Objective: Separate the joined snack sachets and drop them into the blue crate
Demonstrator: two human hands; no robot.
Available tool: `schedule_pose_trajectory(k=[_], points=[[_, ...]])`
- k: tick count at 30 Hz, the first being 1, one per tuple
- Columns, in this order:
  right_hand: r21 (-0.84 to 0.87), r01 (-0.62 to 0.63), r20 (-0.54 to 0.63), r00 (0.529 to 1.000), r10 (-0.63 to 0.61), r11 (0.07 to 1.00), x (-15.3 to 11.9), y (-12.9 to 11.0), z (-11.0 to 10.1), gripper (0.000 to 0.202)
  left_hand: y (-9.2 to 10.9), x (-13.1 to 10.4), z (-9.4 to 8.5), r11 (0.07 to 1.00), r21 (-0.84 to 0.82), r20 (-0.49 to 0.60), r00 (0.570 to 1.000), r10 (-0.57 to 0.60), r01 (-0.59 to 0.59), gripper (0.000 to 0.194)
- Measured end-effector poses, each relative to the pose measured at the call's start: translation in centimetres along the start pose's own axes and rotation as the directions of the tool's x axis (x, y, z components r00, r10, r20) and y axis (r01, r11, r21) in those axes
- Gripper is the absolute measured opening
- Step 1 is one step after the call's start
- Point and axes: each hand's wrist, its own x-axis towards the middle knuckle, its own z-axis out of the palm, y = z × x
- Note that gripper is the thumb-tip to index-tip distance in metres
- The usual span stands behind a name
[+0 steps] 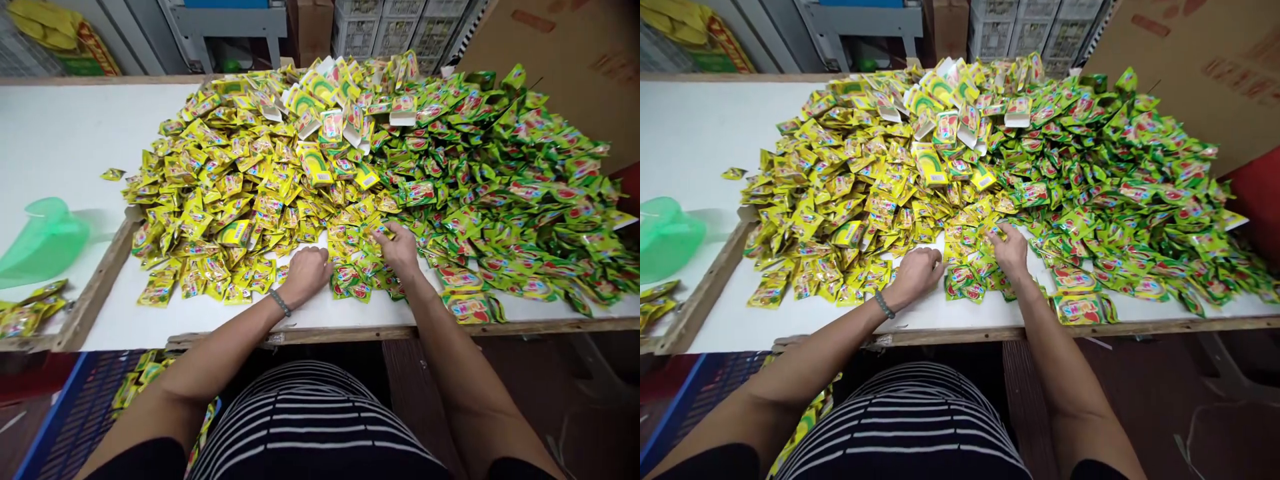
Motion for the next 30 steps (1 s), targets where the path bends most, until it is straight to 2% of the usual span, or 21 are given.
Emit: schedule_pose_trajectory(k=[3,6,8,11,13,14,17,19,20,23,25,28,30], points=[[-0.100,0.039,-0.161,0.985,-0.055,0.994,0.6,-1.9,-0.1,0.038,1.7,0.3,0.7,0.996,-0.075,0.005,0.999,-0.047,0.047,0.039],[-0.059,0.128,-0.236,0.962,-0.138,0.990,1.1,-4.0,0.4,0.031,2.6,1.0,1.5,0.982,-0.181,0.072,0.996,-0.044,0.057,0.033],[0.116,0.143,-0.193,0.974,-0.119,0.983,1.2,-5.1,1.2,0.032,2.0,1.3,1.7,0.953,-0.282,0.094,0.992,-0.088,0.111,0.027],[0.427,0.022,-0.037,0.999,-0.007,0.904,0.6,-5.8,2.9,0.035,0.0,0.9,1.3,0.870,-0.457,0.024,0.980,-0.195,0.184,0.023],[0.541,-0.109,0.079,0.994,0.078,0.834,-0.2,-5.7,4.0,0.036,-1.6,0.2,1.0,0.769,-0.608,0.010,0.970,-0.241,0.198,0.018],[0.564,-0.165,0.132,0.985,0.109,0.809,-0.6,-5.5,4.5,0.036,-2.2,-0.2,0.9,0.689,-0.693,0.041,0.966,-0.253,0.210,0.017],[0.566,-0.248,0.239,0.962,0.131,0.786,-1.7,-5.1,5.2,0.036,-3.4,-0.9,1.2,0.326,-0.911,0.163,0.947,-0.278,0.252,0.025],[0.593,-0.249,0.267,0.958,0.105,0.766,-2.1,-5.1,5.2,0.033,-3.7,-1.1,1.5,0.104,-0.972,0.164,0.928,-0.334,0.209,0.033],[0.621,-0.248,0.274,0.957,0.091,0.744,-2.3,-5.2,5.1,0.032,-3.8,-1.1,1.6,0.034,-0.985,0.142,0.918,-0.369,0.167,0.036],[0.693,-0.271,0.304,0.950,0.070,0.668,-3.0,-5.5,5.2,0.030,-4.0,-1.0,1.7,-0.071,-0.996,0.083,0.897,-0.433,0.058,0.038],[0.691,-0.302,0.349,0.935,0.064,0.657,-3.6,-5.8,5.7,0.032,-4.1,-0.9,1.8,-0.121,-0.992,0.084,0.889,-0.450,0.032,0.040],[0.638,-0.282,0.366,0.930,0.041,0.717,-4.5,-6.0,6.8,0.034,-3.9,-0.8,1.9,-0.184,-0.983,0.082,0.886,-0.457,-0.004,0.043],[0.581,-0.213,0.318,0.948,0.022,0.786,-4.9,-5.9,7.5,0.034,-3.7,-0.6,1.9,-0.216,-0.976,0.071,0.890,-0.450,-0.031,0.044]])
